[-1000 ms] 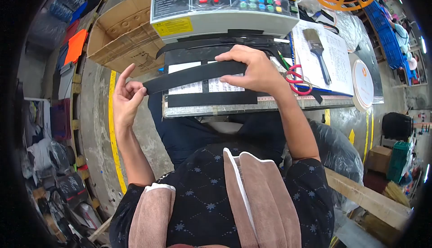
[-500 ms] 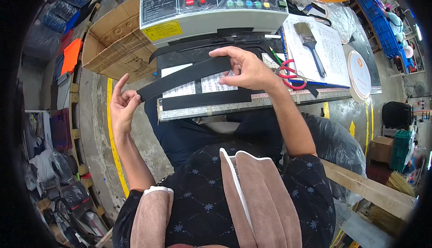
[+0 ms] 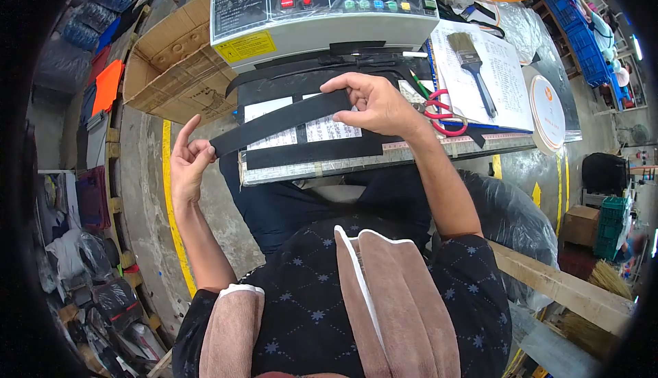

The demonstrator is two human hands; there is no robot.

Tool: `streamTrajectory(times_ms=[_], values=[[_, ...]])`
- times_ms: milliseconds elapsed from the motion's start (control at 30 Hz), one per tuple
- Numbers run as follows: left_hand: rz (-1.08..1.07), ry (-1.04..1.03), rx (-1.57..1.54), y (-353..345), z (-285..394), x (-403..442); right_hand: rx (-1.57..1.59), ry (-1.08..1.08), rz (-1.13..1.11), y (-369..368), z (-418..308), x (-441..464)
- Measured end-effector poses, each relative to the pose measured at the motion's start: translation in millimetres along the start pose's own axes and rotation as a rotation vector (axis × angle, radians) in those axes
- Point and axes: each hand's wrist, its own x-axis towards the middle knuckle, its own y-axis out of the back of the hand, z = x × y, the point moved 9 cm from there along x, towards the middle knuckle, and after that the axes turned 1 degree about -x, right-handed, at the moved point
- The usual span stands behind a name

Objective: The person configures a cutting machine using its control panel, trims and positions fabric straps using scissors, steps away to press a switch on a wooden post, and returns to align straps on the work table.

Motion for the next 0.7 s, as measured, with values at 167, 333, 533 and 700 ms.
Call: streamTrajectory(times_ms=[167, 333, 533, 700], values=[[0.018, 0.020, 0.012, 1, -3, 0, 0.053, -0.021, -0.011, -2, 0, -1], [0.009, 0.019, 0.003, 1, -6, 1, 0.078, 0.005, -0.027, -3, 0, 0], [0.017, 0.012, -0.003, 0, -5, 1, 0.234, 0.057, -0.016, -12, 6, 1], [0.019, 0.026, -0.009, 2, -8, 1, 0.367, 0.095, -0.005, -18, 7, 3]])
